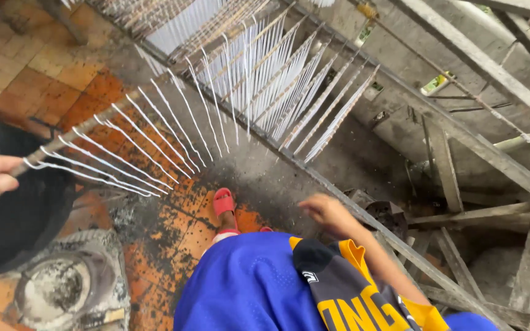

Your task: Dipping racks of candle wicks into molten wax and hanging them on a frame to dry.

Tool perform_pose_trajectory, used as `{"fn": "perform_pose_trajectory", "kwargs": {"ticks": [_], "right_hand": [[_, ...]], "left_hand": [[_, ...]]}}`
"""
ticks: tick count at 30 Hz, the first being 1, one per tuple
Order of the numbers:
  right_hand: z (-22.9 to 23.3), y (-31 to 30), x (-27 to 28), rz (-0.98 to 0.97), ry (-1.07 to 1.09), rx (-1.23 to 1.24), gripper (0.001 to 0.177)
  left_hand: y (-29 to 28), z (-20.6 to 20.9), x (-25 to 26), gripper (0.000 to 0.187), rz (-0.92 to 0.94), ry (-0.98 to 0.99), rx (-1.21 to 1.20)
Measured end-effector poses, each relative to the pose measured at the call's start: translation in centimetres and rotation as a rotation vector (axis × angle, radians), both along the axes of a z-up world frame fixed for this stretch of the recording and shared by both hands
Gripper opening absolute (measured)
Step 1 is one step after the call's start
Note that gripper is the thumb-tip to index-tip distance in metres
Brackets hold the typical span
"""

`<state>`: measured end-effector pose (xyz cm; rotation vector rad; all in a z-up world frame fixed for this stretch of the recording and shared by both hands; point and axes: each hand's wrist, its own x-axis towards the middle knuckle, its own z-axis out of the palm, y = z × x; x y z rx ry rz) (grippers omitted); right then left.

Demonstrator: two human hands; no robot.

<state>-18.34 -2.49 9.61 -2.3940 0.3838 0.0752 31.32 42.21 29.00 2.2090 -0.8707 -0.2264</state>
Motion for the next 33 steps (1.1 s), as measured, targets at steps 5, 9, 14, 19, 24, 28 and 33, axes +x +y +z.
{"fn": "perform_pose_trajectory", "kwargs": {"ticks": [5,9,14,19,24,28,33], "right_hand": [[11.5,-3.9,3.3,-0.205,-0.245,-0.130,0.044],[18.2,-5.4,7.2,-0.151,-0.446,-0.280,0.030],[24.9,-2.3,14.2,0.149,-0.642,-0.435,0.034],[28.4,2.0,20.1,0.303,-0.646,-0.508,0.040],[29.5,6.1,24.4,0.338,-0.555,-0.587,0.040],[29.6,9.3,26.7,0.348,-0.500,-0.571,0.037],[28.5,12.2,28.2,0.349,-0.425,-0.521,0.033]], "left_hand": [[3.7,1.0,-6.5,0.029,-0.032,-0.140,0.156],[6.2,2.1,-9.0,0.027,0.011,-0.189,0.275],[10.1,2.5,-9.2,0.030,-0.004,-0.165,0.213],[14.3,1.7,-6.9,0.034,0.040,-0.035,0.184],[16.2,5.2,-4.9,0.034,-0.038,-0.079,0.162],[18.3,6.8,-2.0,0.028,-0.087,-0.193,0.273],[21.0,8.0,1.0,0.027,-0.117,-0.190,0.256]]}}
